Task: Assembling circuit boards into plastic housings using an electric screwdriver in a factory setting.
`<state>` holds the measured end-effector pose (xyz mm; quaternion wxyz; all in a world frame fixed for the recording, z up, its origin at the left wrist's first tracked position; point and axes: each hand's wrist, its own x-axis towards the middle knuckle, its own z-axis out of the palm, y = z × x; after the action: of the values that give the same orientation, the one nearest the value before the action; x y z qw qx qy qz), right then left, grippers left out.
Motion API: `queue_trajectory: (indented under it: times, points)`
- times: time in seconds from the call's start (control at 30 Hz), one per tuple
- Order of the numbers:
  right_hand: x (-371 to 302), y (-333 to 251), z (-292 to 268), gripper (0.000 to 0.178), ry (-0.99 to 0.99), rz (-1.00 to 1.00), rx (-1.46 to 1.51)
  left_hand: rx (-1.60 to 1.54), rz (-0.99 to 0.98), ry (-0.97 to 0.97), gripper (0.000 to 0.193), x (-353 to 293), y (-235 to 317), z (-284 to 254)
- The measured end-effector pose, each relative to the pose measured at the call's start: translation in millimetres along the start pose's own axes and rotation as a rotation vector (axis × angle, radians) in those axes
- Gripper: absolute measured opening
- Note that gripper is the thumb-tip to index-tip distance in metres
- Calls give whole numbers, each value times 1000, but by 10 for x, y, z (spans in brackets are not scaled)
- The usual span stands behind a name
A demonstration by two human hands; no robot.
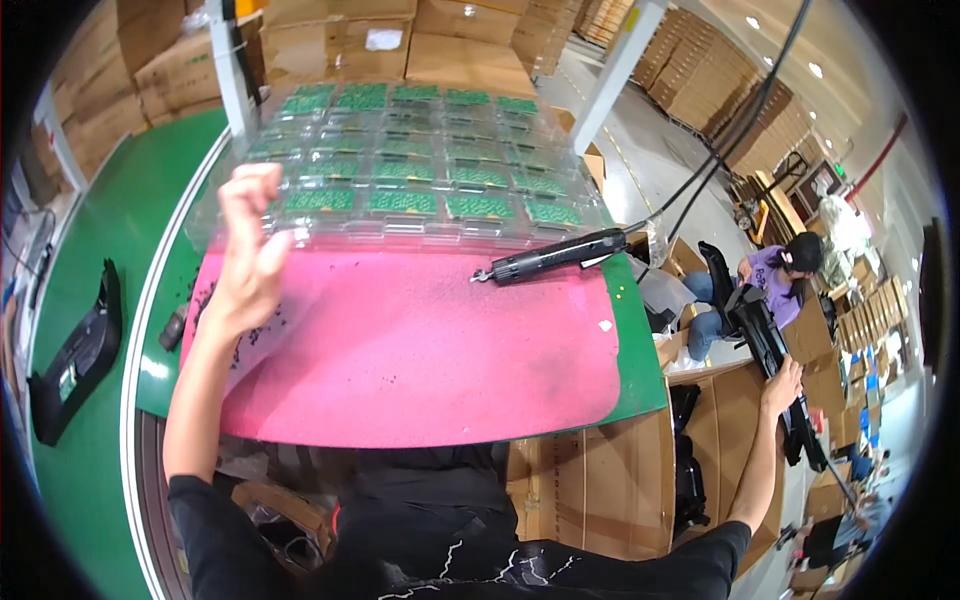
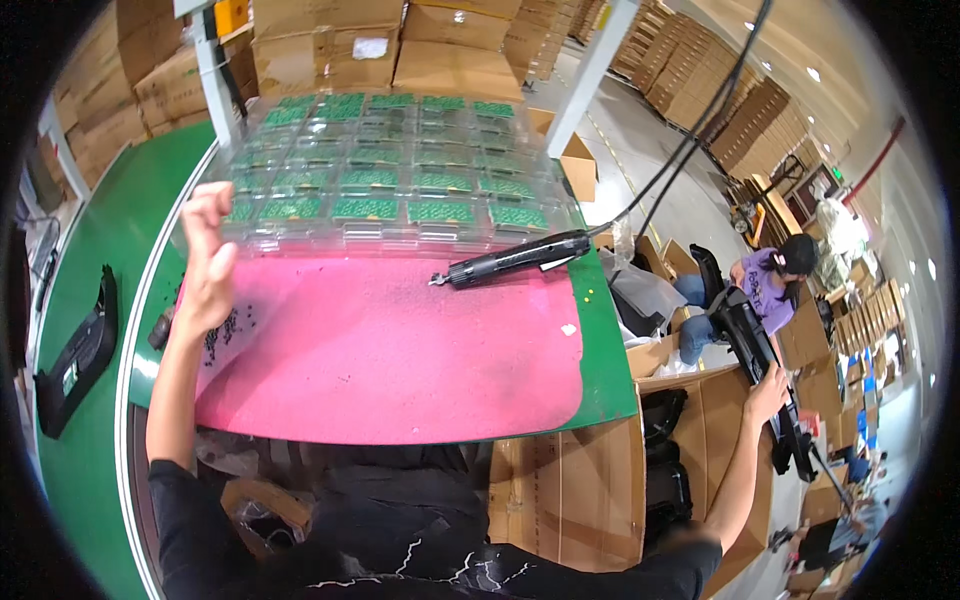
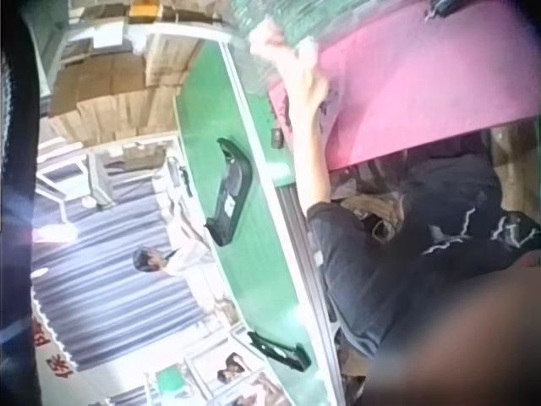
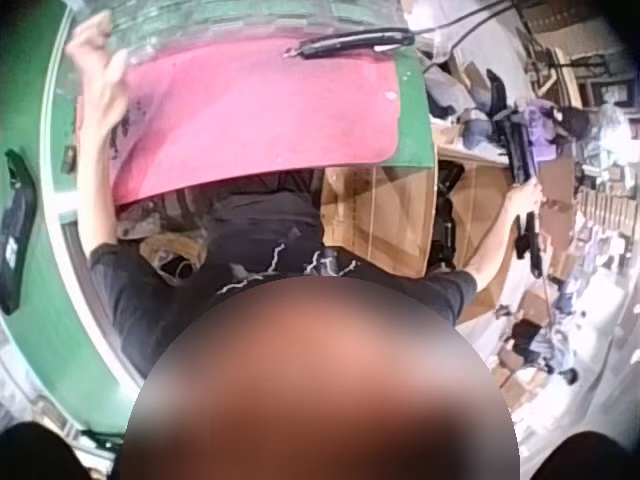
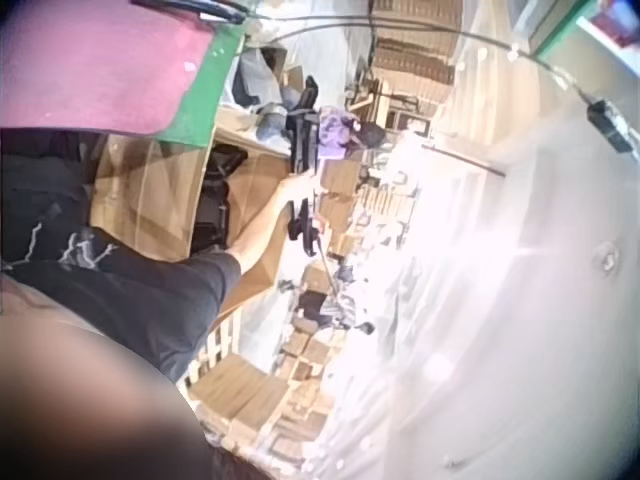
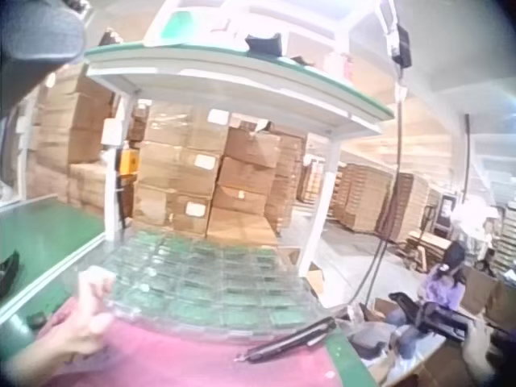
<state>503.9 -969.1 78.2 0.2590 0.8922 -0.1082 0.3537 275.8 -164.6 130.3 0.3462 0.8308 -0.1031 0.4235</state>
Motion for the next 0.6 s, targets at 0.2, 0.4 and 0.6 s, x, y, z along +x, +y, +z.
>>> queue_trajectory:
  times: [0.2,0.4,0.6]
  points:
    - [369,-173,-1024,35,342,-187,349,16,16,-170,30,40,-218,205]
    - [134,-1391,-2697,53,365,-649,806,69,65,-164,32,-113,-463,377]
    - [-494,-2468,-3779,66,40,-1336,755,-20,-8,-86,22,-259,-488,274]
